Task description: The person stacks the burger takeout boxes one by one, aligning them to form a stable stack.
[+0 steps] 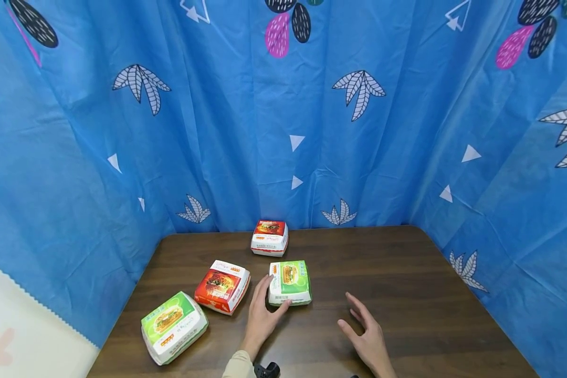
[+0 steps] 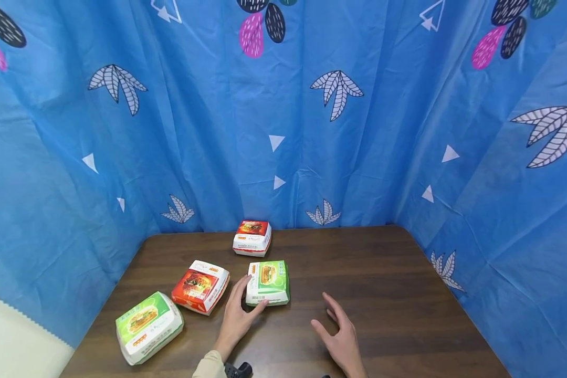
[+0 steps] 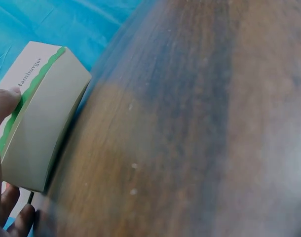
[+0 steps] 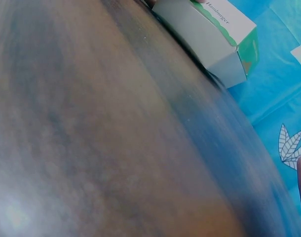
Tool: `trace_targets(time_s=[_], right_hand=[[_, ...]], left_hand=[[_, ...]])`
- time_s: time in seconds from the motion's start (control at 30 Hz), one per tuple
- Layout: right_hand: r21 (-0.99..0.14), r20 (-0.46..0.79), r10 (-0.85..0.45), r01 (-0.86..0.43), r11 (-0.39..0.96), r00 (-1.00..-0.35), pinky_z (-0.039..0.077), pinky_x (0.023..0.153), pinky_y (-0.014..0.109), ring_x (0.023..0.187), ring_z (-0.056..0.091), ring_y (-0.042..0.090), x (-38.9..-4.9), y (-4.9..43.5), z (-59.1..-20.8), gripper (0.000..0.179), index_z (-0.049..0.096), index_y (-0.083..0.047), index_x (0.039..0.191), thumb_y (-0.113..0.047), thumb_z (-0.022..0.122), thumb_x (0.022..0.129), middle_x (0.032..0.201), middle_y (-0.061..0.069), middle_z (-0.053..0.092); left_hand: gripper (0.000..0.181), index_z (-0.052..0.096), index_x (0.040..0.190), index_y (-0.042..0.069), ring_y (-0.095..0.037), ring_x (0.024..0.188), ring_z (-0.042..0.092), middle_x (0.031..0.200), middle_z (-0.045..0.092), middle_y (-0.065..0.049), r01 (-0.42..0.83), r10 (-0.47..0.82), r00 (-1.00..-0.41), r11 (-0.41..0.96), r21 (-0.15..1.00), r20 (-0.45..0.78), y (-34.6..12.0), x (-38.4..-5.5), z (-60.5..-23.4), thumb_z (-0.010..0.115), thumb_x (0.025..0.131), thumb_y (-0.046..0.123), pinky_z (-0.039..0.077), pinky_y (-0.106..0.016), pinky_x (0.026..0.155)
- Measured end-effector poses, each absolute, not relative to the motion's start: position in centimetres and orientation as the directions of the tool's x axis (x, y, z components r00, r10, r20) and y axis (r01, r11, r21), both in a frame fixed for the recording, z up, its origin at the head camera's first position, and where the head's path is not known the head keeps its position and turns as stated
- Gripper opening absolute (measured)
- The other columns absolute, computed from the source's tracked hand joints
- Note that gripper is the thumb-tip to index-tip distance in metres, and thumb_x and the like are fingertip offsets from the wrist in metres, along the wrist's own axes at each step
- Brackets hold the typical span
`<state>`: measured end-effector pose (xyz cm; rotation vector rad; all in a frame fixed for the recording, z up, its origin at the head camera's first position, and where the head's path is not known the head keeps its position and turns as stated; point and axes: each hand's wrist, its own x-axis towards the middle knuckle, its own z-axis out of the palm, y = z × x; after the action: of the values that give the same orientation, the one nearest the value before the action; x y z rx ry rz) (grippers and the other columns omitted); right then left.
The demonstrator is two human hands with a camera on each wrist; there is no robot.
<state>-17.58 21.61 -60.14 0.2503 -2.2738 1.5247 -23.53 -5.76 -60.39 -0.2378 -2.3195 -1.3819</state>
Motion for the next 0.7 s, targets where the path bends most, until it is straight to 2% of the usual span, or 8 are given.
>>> trace_targets(time_s=[0.17,0.4,0.5,0.7], right_hand=[[-0.852,0.402,0.067,-0.347,0.392,-0.913,0.043,0.103,0.011,0.134,0.045,-0.011,-17.5,21.5,-60.1,0.061,0.053,-0.014,0.149,-0.009,0.076,0.092,0.152,0.011,0.055],[-0.86,0.383,0.084,-0.322,0.395,-0.92,0.044,0.102,0.011,0.133,0.046,-0.011,-17.5,21.6,-60.2,0.061,0.054,-0.015,0.149,-0.012,0.078,0.092,0.152,0.008,0.055],[-0.857,0.388,0.085,-0.325,0.4,-0.918,0.044,0.102,0.012,0.132,0.047,-0.01,-17.4,21.5,-60.2,0.062,0.054,-0.017,0.149,-0.011,0.078,0.092,0.152,0.006,0.056],[-0.856,0.39,0.085,-0.327,0.4,-0.917,0.045,0.103,0.013,0.133,0.048,-0.008,-17.5,21.5,-60.2,0.061,0.054,-0.017,0.148,-0.011,0.078,0.092,0.152,0.006,0.056]], left_hand=[[0.082,0.053,0.147,0.012,-0.034,0.141,0.048,0.154,0.048,-0.017,0.35,-0.06,-0.901,0.487,0.801,0.43,-5.9,-23.5,-60.2,0.091,0.078,0.036,0.039,-0.053,0.115],[0.113,0.033,0.16,0.013,-0.039,0.149,0.035,0.163,0.033,-0.018,0.296,0.005,-0.942,0.485,0.823,0.336,-6.3,-24.6,-59.6,0.092,0.071,0.052,0.035,-0.06,0.116],[0.124,0.024,0.163,0.018,-0.037,0.152,0.03,0.167,0.028,-0.015,0.256,0.019,-0.959,0.479,0.84,0.282,-6.6,-25.2,-59.5,0.092,0.067,0.056,0.032,-0.061,0.118],[0.131,0.02,0.165,0.023,-0.033,0.155,0.025,0.17,0.022,-0.012,0.243,0.059,-0.968,0.45,0.859,0.243,-6.7,-26.2,-59.6,0.094,0.063,0.059,0.03,-0.06,0.119]])
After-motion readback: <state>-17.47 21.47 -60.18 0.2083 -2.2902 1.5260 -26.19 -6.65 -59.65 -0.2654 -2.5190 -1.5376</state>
